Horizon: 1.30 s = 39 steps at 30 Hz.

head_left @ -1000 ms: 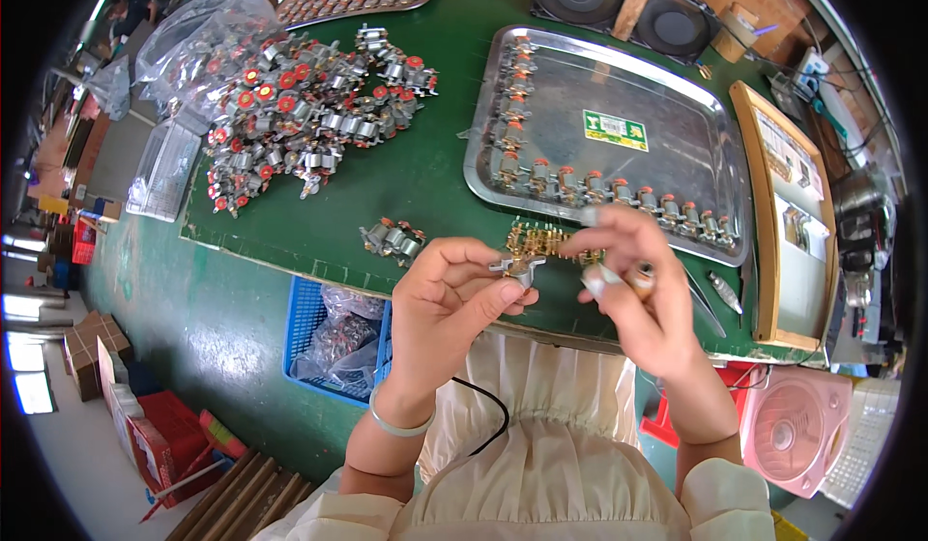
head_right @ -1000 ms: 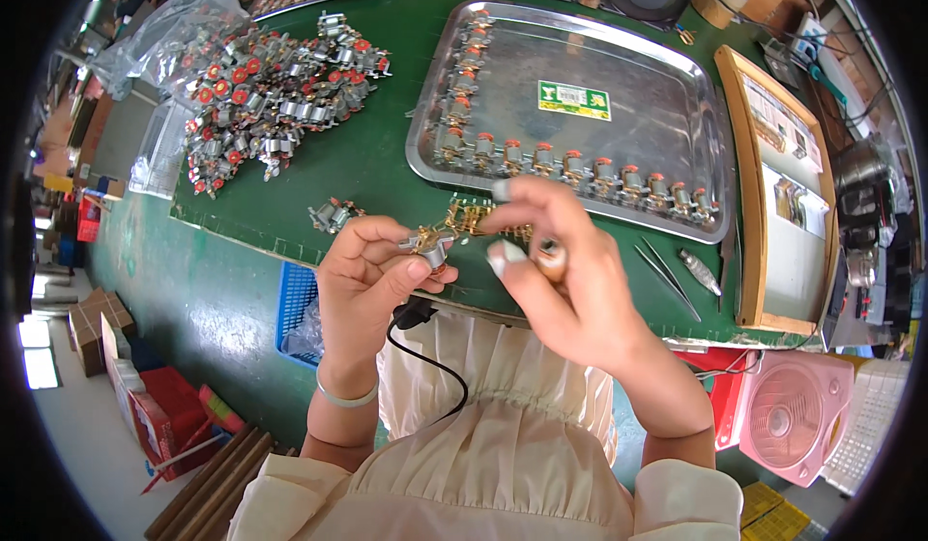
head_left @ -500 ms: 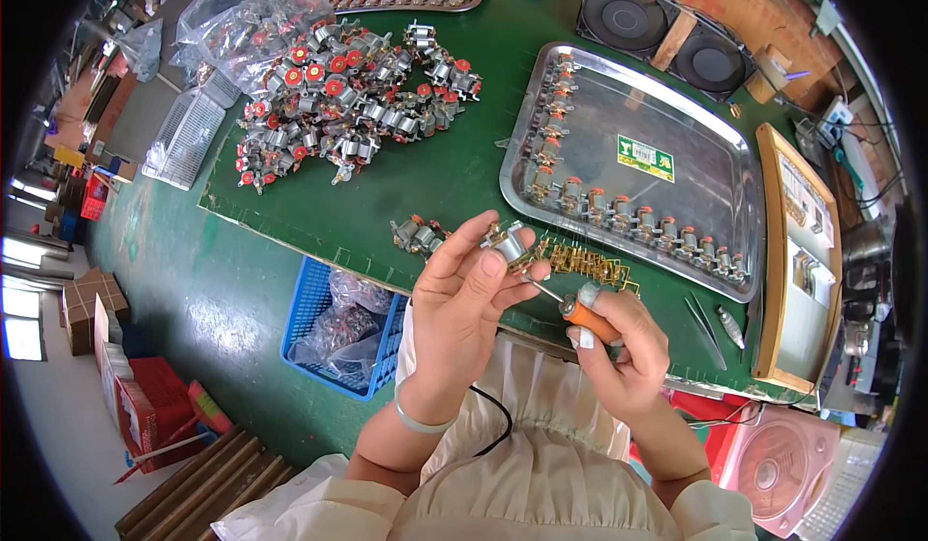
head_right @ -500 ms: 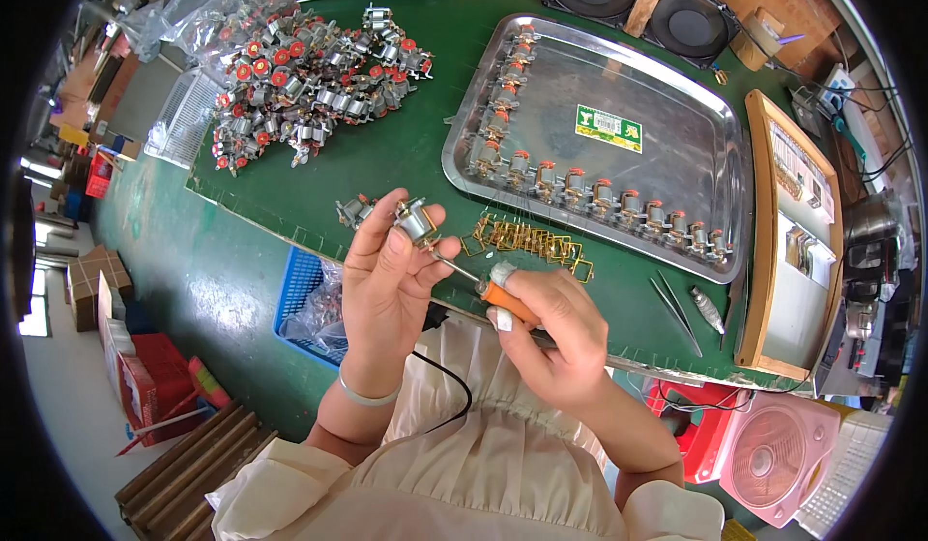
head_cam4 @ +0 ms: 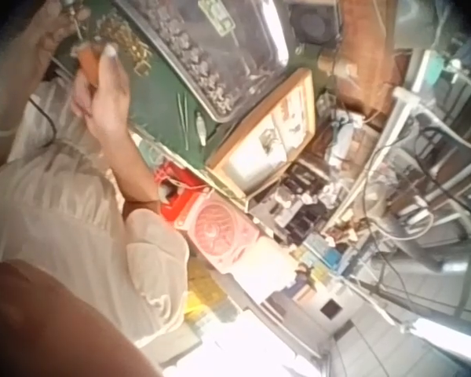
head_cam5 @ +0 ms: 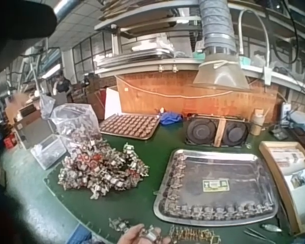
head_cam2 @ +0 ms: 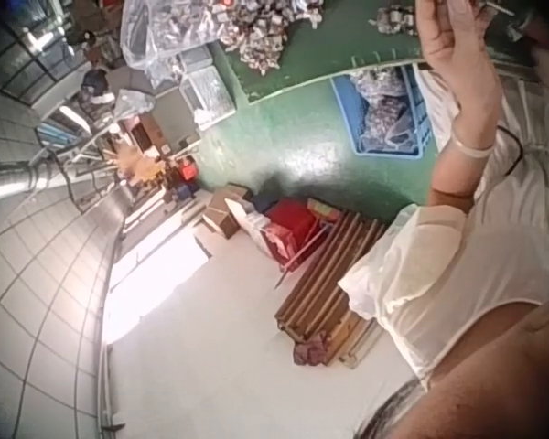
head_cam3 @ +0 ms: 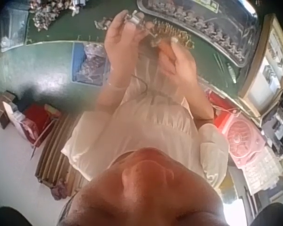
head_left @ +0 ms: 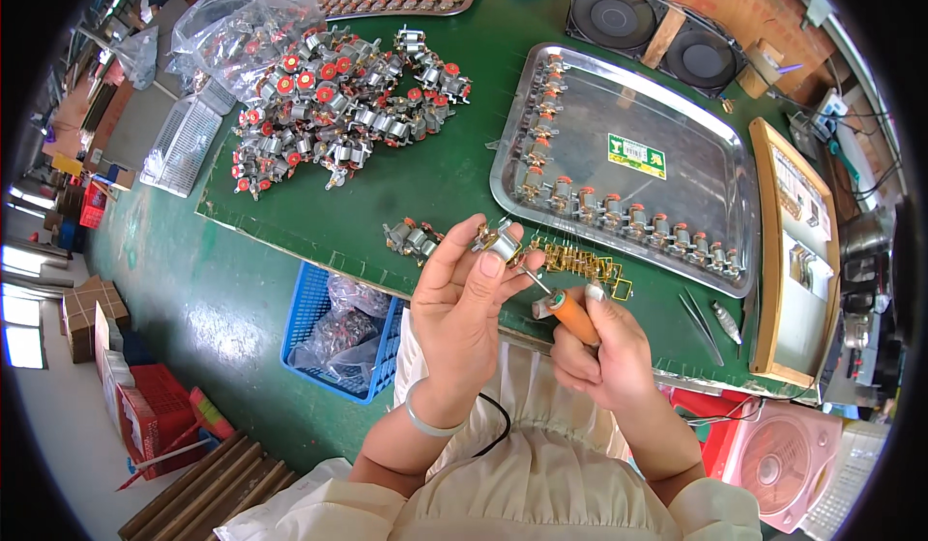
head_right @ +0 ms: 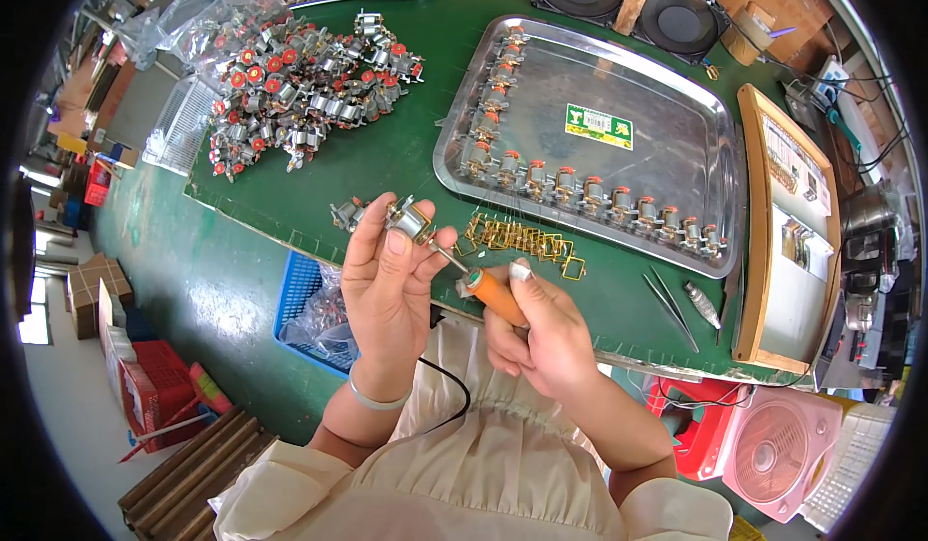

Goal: Assembling small electronic components using manual tools at a workbench.

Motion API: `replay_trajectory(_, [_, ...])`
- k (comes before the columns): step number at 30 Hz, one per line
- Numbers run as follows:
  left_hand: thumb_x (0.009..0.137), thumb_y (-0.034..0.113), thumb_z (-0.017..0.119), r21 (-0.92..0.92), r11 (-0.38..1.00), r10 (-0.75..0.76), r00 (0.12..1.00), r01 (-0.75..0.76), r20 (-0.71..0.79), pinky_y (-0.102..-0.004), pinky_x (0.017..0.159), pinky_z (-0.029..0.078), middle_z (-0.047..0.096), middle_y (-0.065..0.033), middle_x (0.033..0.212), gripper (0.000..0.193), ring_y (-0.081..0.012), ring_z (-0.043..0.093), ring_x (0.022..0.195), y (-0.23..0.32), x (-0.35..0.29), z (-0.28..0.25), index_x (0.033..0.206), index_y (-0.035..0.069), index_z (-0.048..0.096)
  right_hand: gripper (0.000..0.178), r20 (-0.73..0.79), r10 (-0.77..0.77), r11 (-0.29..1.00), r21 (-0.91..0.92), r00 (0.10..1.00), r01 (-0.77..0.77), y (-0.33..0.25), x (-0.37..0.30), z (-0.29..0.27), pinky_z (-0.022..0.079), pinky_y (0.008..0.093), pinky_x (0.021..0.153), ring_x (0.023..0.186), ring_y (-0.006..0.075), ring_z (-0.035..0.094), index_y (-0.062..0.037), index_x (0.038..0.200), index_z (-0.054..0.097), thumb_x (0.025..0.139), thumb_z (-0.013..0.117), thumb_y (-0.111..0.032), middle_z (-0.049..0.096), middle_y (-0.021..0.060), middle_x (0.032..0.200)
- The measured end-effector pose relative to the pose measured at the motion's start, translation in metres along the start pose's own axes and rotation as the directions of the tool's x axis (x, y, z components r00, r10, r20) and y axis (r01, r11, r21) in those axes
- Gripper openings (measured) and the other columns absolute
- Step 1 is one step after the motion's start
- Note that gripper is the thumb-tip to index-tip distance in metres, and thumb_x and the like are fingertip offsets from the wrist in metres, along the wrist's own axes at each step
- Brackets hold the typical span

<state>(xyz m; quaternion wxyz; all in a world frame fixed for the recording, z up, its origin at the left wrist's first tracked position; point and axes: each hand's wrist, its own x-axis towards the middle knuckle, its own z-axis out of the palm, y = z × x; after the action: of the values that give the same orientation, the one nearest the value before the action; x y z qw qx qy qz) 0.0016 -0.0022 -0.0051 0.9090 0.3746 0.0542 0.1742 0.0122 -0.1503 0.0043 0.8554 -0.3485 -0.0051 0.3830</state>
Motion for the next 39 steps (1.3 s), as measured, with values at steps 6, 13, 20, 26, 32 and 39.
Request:
replay_trajectory(6, [0.087,0.007,0.051,0.022,0.998,0.051,0.999,-0.052,0.016,-0.0336,0.075,0.053,0.057,-0.0176,0.108,0.034,-0.0274,0.061,0.090,0.001,-0.003,0.005,0.120,0.002,0.043,0.037,0.200,-0.830,0.042,-0.908,0.520,0.416,0.021,0.012,-0.001,0.029,0.0218,0.040,0.046,0.0053,0.039,-0.0007,0.097,0.048,0.094,0.035,-0.035,0.045,0.0017,0.056])
replay_trajectory(13, [0.087,0.007,0.051,0.028,0.995,0.098,0.995,-0.099,0.024,-0.0334,0.075,0.053,0.057,-0.0179,0.108,0.035,-0.0278,0.062,0.089,0.000,-0.004,0.001,0.121,0.002,0.042,0.025,-0.108,-0.087,0.991,-0.110,0.990,0.075,-0.003,0.001,0.003,0.033,0.0211,0.044,0.048,0.0077,0.043,0.0025,0.085,0.052,0.092,0.046,-0.021,0.050,0.0037,0.058])
replay_trajectory(20, [0.087,0.006,0.051,0.045,0.991,0.122,0.992,-0.123,0.016,-0.0352,0.075,0.053,0.058,-0.0177,0.106,0.035,-0.0282,0.062,0.088,0.000,-0.004,-0.002,0.120,0.002,0.043,0.029,-0.173,-0.085,0.834,-0.552,0.981,-0.025,-0.010,-0.004,0.005,0.035,0.0214,0.048,0.050,0.0068,0.044,0.0005,0.093,0.050,0.093,0.042,-0.027,0.049,0.0030,0.057])
replay_trajectory(26, [0.087,0.006,0.051,0.019,0.995,0.096,0.995,-0.096,0.019,-0.0363,0.075,0.053,0.058,-0.0179,0.106,0.035,-0.0290,0.062,0.088,-0.003,-0.003,0.002,0.120,0.002,0.043,0.043,-0.103,-0.703,0.525,-0.743,0.704,0.416,0.020,0.016,0.015,0.032,0.0233,0.041,0.044,0.0078,0.042,-0.0021,0.074,0.052,0.093,0.036,-0.037,0.049,0.0042,0.052])
replay_trajectory(32, [0.087,0.007,0.051,0.028,0.995,0.097,0.994,-0.098,0.057,-0.0362,0.076,0.053,0.057,-0.0181,0.107,0.035,-0.0289,0.062,0.088,-0.001,-0.006,-0.002,0.121,0.003,0.042,0.039,-0.162,0.111,0.948,-0.278,0.981,-0.154,-0.016,0.003,0.002,0.033,0.0224,0.038,0.039,0.0100,0.042,-0.0014,0.076,0.051,0.093,0.039,-0.034,0.050,0.0062,0.050])
replay_trajectory(39, [0.087,0.006,0.051,0.013,1.000,0.011,0.997,-0.012,0.080,-0.0353,0.076,0.053,0.056,-0.0191,0.108,0.034,-0.0277,0.061,0.088,0.005,-0.001,-0.005,0.120,0.003,0.043,0.018,-0.194,-0.433,0.751,-0.618,0.880,0.234,-0.026,-0.008,-0.008,0.034,0.0175,0.040,0.044,0.0061,0.045,-0.0041,0.092,0.047,0.080,0.060,-0.007,0.057,0.0060,0.067])
